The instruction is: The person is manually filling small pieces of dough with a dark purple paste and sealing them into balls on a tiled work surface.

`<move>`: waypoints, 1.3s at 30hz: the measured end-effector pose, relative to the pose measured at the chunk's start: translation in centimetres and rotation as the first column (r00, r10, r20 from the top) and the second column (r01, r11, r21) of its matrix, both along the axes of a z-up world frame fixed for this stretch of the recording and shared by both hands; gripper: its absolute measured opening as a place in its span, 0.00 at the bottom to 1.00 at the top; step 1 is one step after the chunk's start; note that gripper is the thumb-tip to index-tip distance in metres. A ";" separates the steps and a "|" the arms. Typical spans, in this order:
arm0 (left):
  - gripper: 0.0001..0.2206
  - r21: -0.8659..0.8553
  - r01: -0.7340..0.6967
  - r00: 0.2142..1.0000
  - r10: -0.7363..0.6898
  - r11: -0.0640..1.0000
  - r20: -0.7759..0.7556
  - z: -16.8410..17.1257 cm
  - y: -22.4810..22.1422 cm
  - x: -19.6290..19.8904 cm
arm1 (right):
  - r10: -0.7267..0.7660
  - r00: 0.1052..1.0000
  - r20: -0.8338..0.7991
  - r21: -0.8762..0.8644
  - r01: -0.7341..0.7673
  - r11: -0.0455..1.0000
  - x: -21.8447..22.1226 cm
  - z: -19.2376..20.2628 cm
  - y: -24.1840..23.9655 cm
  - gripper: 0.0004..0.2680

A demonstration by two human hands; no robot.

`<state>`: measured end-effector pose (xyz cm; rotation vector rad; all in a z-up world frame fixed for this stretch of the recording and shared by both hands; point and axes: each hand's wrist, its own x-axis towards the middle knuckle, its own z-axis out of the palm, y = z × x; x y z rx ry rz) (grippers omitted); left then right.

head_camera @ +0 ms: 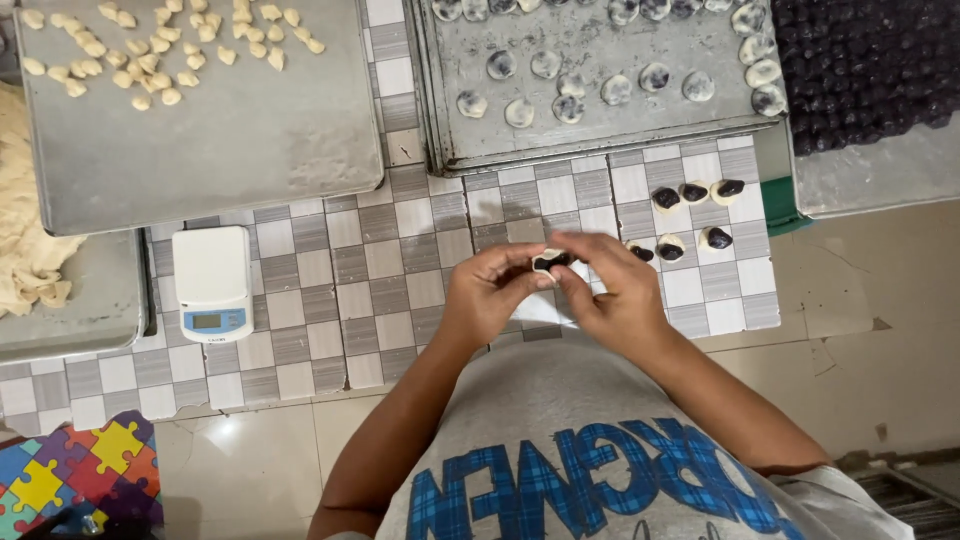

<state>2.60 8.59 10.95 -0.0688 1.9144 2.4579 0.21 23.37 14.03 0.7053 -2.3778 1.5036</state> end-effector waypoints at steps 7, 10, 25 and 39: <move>0.15 0.106 -0.055 0.998 0.057 0.993 -0.016 -2.3 0.1 -0.2 | 0.134 0.808 0.574 -0.399 0.133 0.907 -0.8 -6.4 1.4 0.09; 0.14 -0.166 -0.070 0.990 0.047 0.984 -0.134 -2.0 -0.5 -0.1 | 0.028 0.838 0.544 -0.358 0.202 0.912 -1.3 -4.4 0.2 0.10; 0.10 -0.170 -0.196 0.970 0.166 0.966 -0.176 -1.5 -0.9 -1.1 | 0.105 0.957 0.271 -0.166 -0.061 0.984 -1.6 -1.9 0.5 0.14; 0.20 -0.200 -0.026 0.999 0.033 0.980 0.034 2.4 0.0 0.2 | 0.073 0.983 -0.167 0.321 -0.016 0.947 -2.7 -2.4 -0.3 0.06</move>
